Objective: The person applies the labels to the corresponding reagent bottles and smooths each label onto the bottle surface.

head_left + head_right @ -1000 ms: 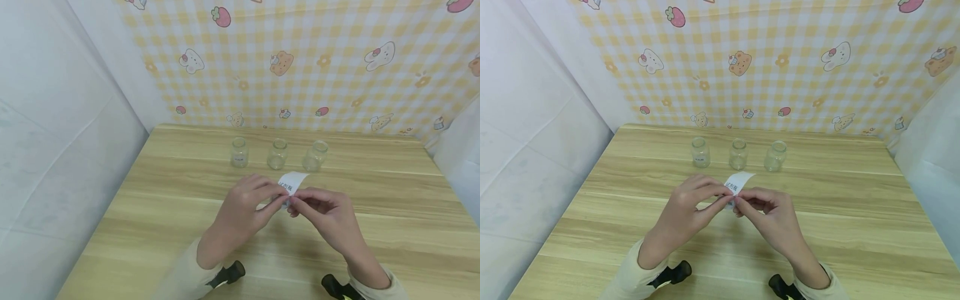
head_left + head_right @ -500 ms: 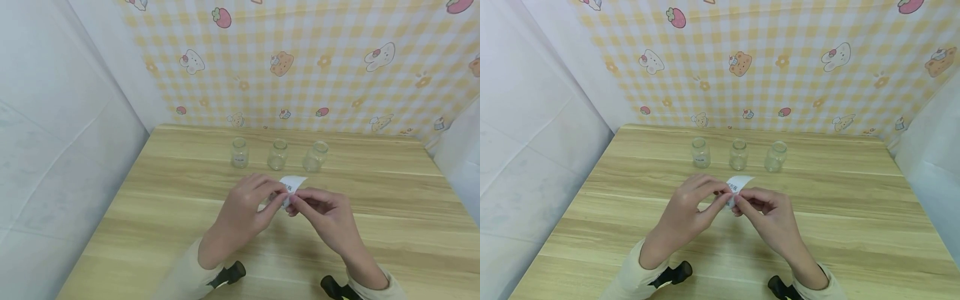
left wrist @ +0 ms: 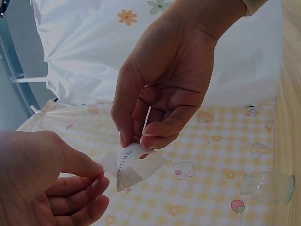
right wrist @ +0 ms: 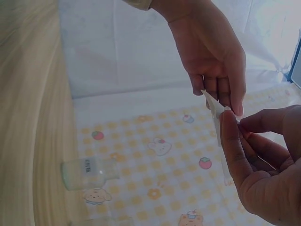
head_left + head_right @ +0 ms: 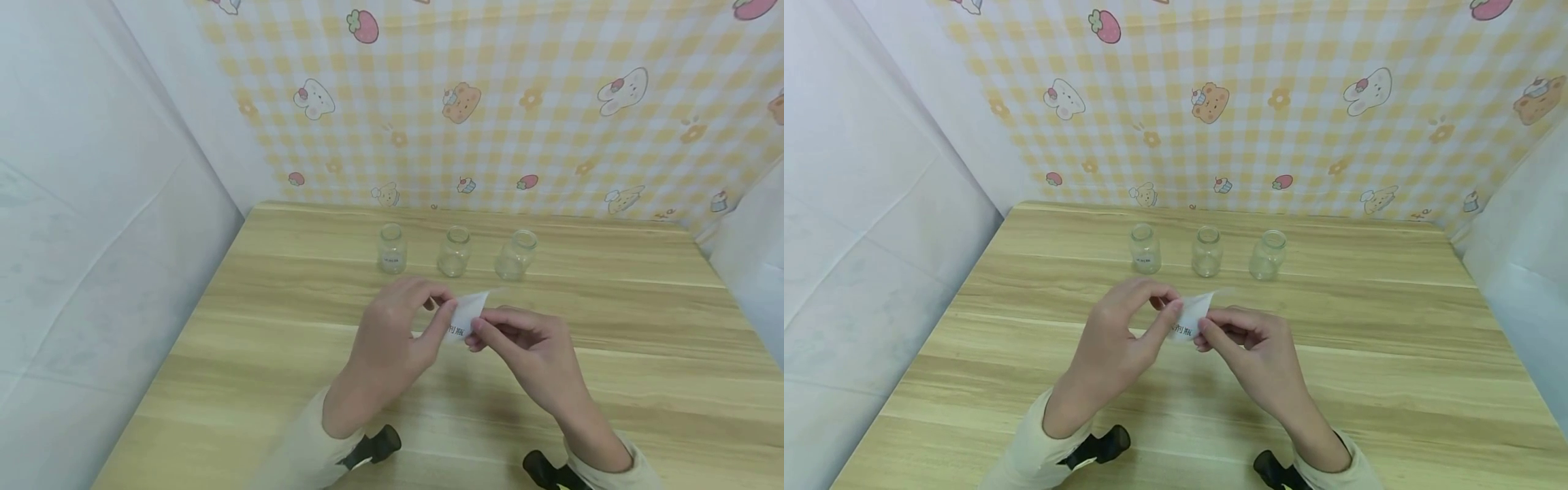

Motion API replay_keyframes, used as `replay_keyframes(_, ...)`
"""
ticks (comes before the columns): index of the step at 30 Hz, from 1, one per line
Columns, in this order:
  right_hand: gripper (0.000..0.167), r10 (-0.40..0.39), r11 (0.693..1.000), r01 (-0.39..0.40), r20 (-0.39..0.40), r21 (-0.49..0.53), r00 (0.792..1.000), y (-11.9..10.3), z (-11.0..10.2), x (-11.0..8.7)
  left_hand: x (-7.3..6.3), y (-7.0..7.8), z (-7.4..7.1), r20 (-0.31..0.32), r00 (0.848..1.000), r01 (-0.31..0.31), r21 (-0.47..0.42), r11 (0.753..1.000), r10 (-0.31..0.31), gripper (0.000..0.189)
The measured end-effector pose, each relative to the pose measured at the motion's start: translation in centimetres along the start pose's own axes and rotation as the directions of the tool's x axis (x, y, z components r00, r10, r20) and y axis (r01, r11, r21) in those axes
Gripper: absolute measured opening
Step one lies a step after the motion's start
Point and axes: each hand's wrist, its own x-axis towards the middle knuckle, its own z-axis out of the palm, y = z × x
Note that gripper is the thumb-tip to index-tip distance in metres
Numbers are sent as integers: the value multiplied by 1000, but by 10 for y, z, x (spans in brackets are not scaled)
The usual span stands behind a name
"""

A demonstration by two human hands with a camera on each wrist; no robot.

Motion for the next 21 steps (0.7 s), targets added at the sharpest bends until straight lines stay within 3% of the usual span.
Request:
replay_keyframes(9,12,20,999,-20,-1,-30,1000,1,2,1,1,-4,-9,-68,996,54,57,997,-50,2)
replay_keyframes(15,9,109,992,-109,6,-67,994,3,3,-1,2,-10,-19,-109,989,114,92,989,-104,2)
replay_keyframes(21,10,214,973,-209,47,-94,976,18,1,-9,4,-13,-24,-117,987,123,98,988,-111,3)
